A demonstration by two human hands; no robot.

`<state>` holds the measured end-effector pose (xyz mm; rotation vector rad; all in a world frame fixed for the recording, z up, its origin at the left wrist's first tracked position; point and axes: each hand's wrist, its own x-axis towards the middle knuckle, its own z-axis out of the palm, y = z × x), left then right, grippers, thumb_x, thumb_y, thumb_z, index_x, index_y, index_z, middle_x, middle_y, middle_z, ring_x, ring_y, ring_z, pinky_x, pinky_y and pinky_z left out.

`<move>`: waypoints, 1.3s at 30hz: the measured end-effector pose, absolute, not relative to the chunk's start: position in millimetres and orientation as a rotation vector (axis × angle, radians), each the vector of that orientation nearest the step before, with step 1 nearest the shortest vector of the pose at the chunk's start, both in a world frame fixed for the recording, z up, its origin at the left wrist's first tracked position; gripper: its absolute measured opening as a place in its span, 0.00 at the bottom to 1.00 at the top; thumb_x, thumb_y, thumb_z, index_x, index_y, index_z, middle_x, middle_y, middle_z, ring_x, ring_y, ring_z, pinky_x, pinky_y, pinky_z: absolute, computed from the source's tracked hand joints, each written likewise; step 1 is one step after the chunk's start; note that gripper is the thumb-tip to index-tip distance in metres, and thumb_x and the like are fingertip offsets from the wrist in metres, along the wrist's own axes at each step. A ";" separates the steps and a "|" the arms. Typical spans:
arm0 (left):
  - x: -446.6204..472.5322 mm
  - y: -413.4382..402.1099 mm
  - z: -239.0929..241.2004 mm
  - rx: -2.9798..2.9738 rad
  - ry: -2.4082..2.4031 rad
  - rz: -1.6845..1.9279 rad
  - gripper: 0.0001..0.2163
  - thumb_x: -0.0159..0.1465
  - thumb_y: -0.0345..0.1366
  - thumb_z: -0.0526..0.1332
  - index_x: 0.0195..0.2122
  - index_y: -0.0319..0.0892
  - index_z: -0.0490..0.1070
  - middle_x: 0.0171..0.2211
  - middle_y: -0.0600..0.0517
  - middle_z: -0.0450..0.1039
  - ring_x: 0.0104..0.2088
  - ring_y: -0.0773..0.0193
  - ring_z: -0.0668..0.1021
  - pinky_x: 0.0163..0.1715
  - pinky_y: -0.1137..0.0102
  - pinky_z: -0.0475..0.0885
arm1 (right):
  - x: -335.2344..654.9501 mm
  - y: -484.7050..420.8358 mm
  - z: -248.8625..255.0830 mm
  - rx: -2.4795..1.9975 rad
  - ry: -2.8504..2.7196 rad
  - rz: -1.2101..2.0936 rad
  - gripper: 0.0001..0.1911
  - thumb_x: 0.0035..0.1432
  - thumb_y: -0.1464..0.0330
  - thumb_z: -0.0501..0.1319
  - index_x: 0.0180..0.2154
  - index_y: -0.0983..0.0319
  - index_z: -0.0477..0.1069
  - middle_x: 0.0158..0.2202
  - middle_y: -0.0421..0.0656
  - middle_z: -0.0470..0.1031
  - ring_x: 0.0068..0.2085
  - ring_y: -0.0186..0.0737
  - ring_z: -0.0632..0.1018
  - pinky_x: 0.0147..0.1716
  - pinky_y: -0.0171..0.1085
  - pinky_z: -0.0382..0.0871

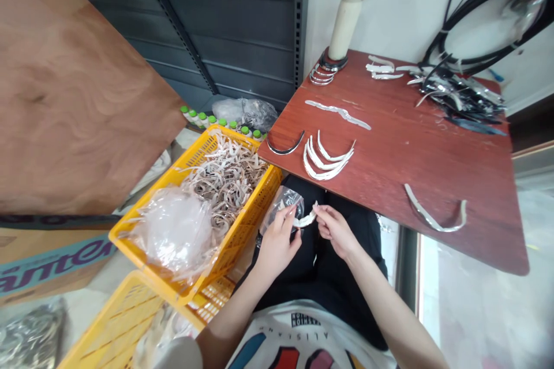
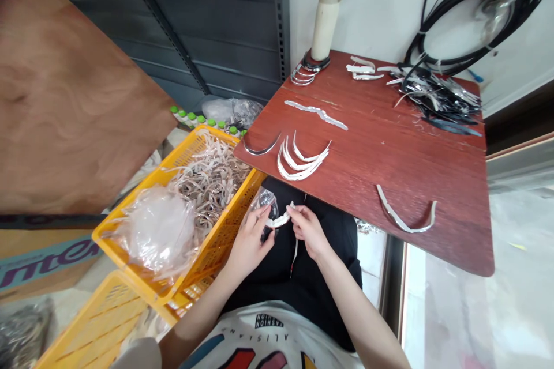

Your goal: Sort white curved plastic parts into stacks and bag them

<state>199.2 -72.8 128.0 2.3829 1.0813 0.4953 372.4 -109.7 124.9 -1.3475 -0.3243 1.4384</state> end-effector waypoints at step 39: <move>141.0 -88.3 183.8 2.153 1.227 0.443 0.37 0.58 0.27 0.54 0.69 0.45 0.46 0.66 0.41 0.52 0.63 0.52 0.66 0.57 0.60 0.70 | 397.2 -145.0 158.5 -2.025 -1.838 0.657 0.09 0.61 0.64 0.61 0.39 0.61 0.76 0.38 0.46 0.78 0.42 0.47 0.76 0.44 0.44 0.69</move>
